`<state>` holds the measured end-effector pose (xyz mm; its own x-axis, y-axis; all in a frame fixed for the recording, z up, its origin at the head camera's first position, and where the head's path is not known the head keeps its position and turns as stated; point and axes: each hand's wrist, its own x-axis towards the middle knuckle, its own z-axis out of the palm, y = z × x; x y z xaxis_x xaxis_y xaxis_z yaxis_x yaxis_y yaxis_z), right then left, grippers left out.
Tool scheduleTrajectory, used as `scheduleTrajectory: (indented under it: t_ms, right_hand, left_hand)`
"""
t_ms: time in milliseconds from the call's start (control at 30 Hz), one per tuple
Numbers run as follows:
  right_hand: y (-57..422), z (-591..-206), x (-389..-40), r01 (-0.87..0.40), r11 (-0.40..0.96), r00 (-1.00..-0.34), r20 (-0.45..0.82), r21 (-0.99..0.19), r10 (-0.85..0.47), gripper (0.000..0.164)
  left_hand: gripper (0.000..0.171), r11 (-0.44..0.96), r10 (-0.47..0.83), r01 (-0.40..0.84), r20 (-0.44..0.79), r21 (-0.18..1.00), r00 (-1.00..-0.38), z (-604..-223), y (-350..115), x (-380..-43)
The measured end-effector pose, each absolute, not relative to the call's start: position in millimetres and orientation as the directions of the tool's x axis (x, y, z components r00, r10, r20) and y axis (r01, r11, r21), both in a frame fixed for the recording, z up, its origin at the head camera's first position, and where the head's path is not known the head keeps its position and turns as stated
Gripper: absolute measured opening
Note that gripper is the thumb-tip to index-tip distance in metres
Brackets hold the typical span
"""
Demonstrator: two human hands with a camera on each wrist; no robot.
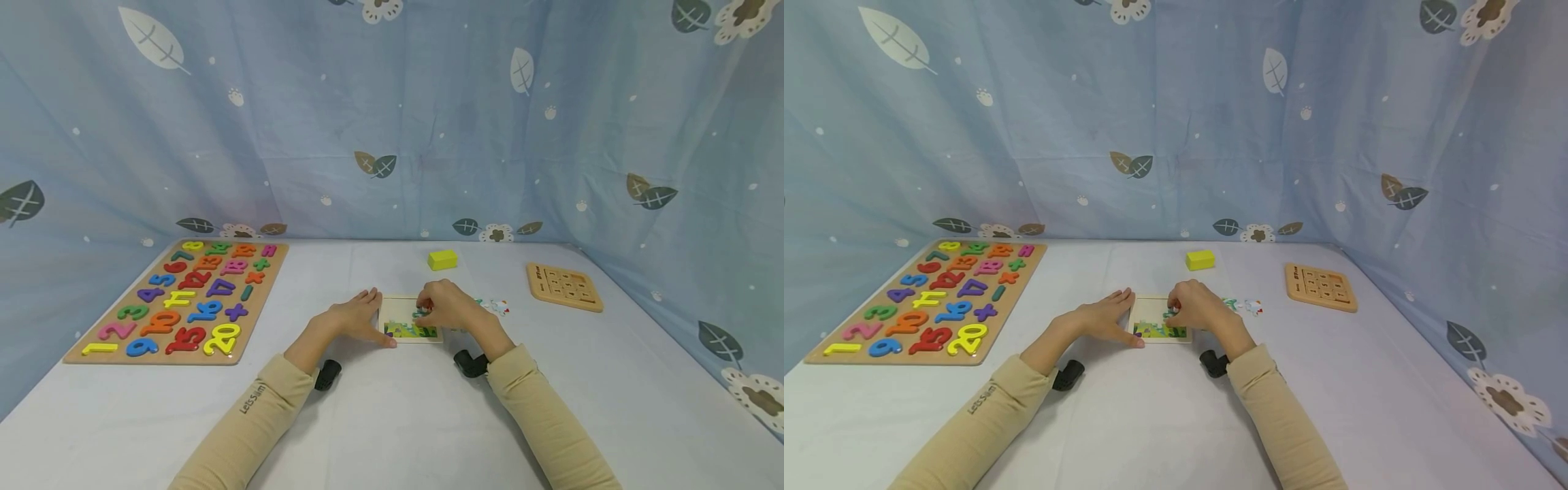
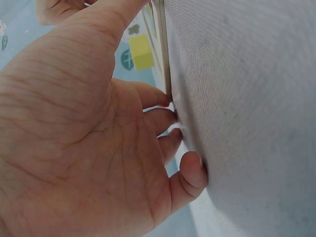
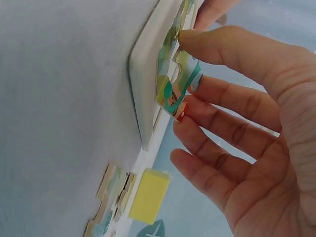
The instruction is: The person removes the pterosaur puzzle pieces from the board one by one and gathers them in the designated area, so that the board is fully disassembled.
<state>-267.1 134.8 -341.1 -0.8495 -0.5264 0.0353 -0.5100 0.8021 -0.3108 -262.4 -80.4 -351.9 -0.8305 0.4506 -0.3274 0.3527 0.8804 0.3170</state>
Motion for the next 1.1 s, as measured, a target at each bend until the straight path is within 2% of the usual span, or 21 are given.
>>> scheduleTrajectory:
  t_ms: [700, 1100]
  right_hand:
    - [134.7, -338.2, -267.9, -0.517, 0.774, -0.842, 0.051, -0.365, -0.537, 0.031]
    - [138.6, -331.3, -267.3, -0.538, 0.771, -0.829, 0.053, -0.340, -0.556, 0.031]
  left_hand:
    - [0.110, 0.890, 0.438, 0.346, -0.345, 0.297, -0.830, -353.2, -80.1, -264.9]
    - [0.110, 0.884, 0.446, 0.349, -0.341, 0.310, -0.828, -352.5, -78.8, -263.9]
